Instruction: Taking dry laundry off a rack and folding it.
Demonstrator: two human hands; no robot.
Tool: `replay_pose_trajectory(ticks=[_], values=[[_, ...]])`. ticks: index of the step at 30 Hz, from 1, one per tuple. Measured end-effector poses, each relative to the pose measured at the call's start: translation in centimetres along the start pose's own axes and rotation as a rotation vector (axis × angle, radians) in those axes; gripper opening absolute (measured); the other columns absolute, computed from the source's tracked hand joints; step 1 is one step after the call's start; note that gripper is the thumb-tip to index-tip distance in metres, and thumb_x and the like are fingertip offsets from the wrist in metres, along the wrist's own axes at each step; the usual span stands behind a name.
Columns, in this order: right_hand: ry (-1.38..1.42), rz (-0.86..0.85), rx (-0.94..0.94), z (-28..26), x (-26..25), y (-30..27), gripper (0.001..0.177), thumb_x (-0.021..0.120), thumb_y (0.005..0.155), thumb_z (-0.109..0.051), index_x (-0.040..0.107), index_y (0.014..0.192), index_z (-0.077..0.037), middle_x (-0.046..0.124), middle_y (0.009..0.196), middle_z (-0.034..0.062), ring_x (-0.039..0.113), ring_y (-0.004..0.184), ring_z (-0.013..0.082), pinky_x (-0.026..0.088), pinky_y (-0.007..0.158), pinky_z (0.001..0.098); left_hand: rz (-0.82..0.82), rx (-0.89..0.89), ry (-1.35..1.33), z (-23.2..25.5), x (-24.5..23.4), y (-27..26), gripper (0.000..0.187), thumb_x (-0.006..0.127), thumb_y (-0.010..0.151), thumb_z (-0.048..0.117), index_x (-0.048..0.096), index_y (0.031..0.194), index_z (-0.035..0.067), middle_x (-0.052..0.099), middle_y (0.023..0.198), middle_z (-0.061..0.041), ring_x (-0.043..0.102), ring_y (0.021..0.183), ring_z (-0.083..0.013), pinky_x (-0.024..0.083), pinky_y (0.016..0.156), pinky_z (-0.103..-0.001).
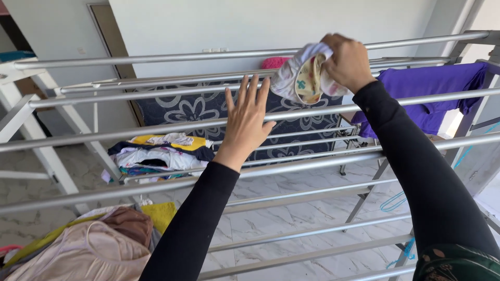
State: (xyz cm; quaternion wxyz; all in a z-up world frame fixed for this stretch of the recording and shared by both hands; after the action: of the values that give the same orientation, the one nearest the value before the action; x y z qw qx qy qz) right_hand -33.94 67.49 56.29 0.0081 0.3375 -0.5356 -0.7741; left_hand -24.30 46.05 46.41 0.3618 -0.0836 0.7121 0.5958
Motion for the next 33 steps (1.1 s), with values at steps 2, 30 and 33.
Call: replay_pose_trajectory(ticks=[2,30,33], values=[[0.069,0.107,-0.051,-4.3,-3.5,0.0,0.022,0.060,0.092,-0.005,0.072,0.110,-0.002,0.072,0.092,0.0142,0.063,0.056,0.0262,0.053,0.058,0.0378,0.043,0.001,-0.023,0.6,-1.4,-0.3,0.115,0.091,0.070,0.040,0.022,0.157,0.008,0.024,0.164,-0.024,0.022,0.152,-0.0416,0.006,0.117,-0.074],[1.586,-0.774,0.464,-44.8,8.3,-25.0,0.055,0.077,0.082,-0.009,0.056,0.133,-0.007,0.070,0.120,0.0032,0.065,0.104,0.0110,0.054,0.090,0.0283,0.104,-0.318,-0.769,-16.1,-21.2,-28.5,0.037,0.055,0.107,0.034,0.066,0.111,-0.001,0.068,0.076,-0.008,0.061,0.067,-0.0172,0.049,0.065,-0.034],[1.645,-0.794,0.348,-47.6,10.5,-26.6,0.031,0.079,0.088,-0.001,0.062,0.114,0.000,0.068,0.107,0.0041,0.065,0.103,0.0118,0.054,0.087,0.0281,0.057,-0.350,-0.794,-19.6,-21.7,-31.6,0.034,0.056,0.103,0.032,0.068,0.113,0.001,0.072,0.081,-0.012,0.068,0.070,-0.0245,0.052,0.065,-0.037]])
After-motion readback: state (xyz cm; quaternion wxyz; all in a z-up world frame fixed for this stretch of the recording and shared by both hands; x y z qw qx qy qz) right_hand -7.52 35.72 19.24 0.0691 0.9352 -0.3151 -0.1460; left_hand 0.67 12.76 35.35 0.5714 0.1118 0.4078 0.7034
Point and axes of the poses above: each hand's wrist, its own y-axis towards the middle knuckle, its own x-axis out of the palm, z = x × y, the point moved 10 cm from there along y, towards the middle knuckle
